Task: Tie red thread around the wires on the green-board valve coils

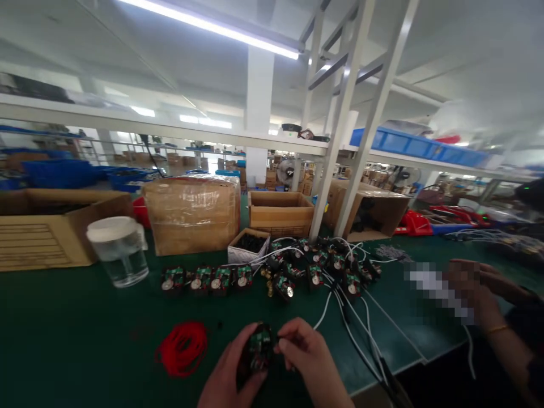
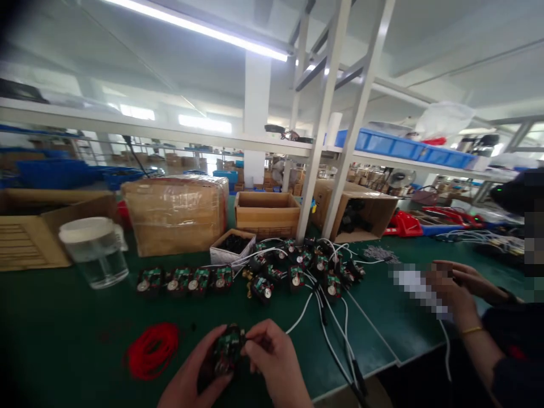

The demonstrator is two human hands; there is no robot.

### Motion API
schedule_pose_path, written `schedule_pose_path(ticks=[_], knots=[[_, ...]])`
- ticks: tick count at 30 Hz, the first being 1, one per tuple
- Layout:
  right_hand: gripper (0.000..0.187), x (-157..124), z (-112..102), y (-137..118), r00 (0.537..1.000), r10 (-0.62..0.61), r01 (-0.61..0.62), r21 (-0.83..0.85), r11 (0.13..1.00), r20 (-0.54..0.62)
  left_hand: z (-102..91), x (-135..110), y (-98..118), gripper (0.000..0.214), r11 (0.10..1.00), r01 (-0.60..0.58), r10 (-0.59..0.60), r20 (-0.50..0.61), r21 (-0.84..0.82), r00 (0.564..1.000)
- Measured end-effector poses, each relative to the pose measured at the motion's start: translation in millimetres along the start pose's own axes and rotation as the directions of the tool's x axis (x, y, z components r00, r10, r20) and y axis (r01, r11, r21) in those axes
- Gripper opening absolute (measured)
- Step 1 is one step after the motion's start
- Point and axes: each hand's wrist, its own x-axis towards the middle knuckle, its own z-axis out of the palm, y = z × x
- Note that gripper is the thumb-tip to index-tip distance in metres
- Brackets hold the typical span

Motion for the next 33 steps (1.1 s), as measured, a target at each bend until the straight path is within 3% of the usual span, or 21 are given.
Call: schedule_pose_path(ticks=[10,16,22,27,29,33], knots=[[0.021,-6,7,8,0.998,-0.047,0.055,-0.214,0.975,0.044,-4.4,-2,8,0.064,0.999,0.055,-0.054,0.074,0.001,0.996],[0.010,-10,13,5,0.989,-0.149,0.146,-0.403,0.904,0.024,-3.6,-3,10,0.066,0.999,0.035,-0.036,0.081,0.016,0.996],[0.020,-16,23,21,0.967,-0.247,0.204,-0.399,0.894,-0.059,-2.8,1,17,0.065,0.998,0.060,-0.058,0.082,-0.020,0.995],[0.024,-23,46,39,0.923,-0.261,0.184,-0.273,0.944,-0.281,-0.1,3,10,0.062,0.998,0.035,-0.031,0.072,-0.058,0.997],[0.023,-25,52,40,0.898,-0.284,0.187,-0.294,0.937,-0.335,0.4,4,5,0.059,0.997,0.034,-0.029,0.078,-0.063,0.997],[0.010,-19,45,25,0.878,-0.404,0.258,-0.458,0.851,-0.257,2.8,7,-12,0.052,0.998,0.022,-0.019,0.067,-0.053,0.998]])
